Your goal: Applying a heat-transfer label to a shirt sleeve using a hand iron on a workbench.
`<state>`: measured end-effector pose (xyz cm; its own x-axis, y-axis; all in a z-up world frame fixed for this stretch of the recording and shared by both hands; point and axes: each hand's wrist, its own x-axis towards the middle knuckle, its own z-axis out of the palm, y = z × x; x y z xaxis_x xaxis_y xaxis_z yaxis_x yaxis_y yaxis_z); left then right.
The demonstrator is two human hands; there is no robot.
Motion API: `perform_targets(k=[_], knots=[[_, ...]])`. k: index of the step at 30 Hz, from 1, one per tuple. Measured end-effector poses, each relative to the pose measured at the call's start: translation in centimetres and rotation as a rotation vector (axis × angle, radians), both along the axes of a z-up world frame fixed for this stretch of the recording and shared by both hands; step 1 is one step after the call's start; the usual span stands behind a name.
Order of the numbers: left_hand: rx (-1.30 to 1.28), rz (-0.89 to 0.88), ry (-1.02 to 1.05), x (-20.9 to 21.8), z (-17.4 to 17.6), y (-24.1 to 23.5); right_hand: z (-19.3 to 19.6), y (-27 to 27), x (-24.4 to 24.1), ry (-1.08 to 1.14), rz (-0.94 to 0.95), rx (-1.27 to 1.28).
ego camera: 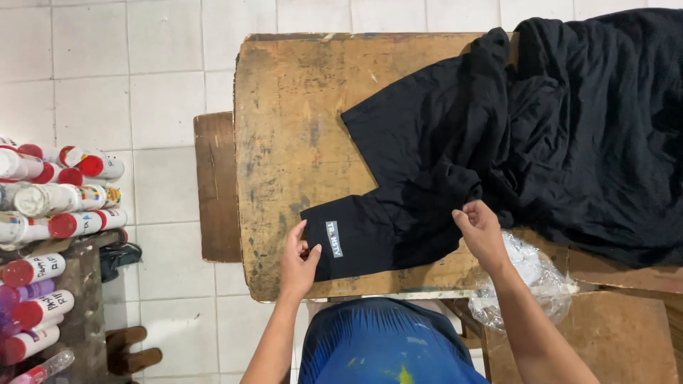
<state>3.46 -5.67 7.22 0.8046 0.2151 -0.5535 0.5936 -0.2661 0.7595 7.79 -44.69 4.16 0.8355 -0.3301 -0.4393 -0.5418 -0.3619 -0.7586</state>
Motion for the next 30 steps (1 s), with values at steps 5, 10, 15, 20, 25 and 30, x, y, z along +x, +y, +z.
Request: perform_targets(k=[5,10,15,20,25,30], knots=[[-0.015,-0.05,-0.006,0.1,0.3,0.4,0.7,0.0,0.5,-0.123,-0.057,0.141],[-0.02,-0.083,-0.027,-0.1,1.4,0.5,1.8,-0.2,0.3,-0.157,-0.111,0.22],[-0.109,-0.006,-0.107,-0.9,0.4,1.2,1.4,-1.2,0.1,-0.3,-0.092,0.314],[-0.116,-0.008,-0.173,-2.0,-1.9,1.8,2.5,-1.8,-0.1,-0.274,-0.163,0.339],[-0.035,-0.103,-0.2,-1.5,1.3,2.5,9.3,0.4,0.0,-0.278,-0.072,0.219],[0.108,-0.167,-0.399,-1.4,2.5,3.9,10.6,-2.1,0.0,-0.346,0.377,-0.46]])
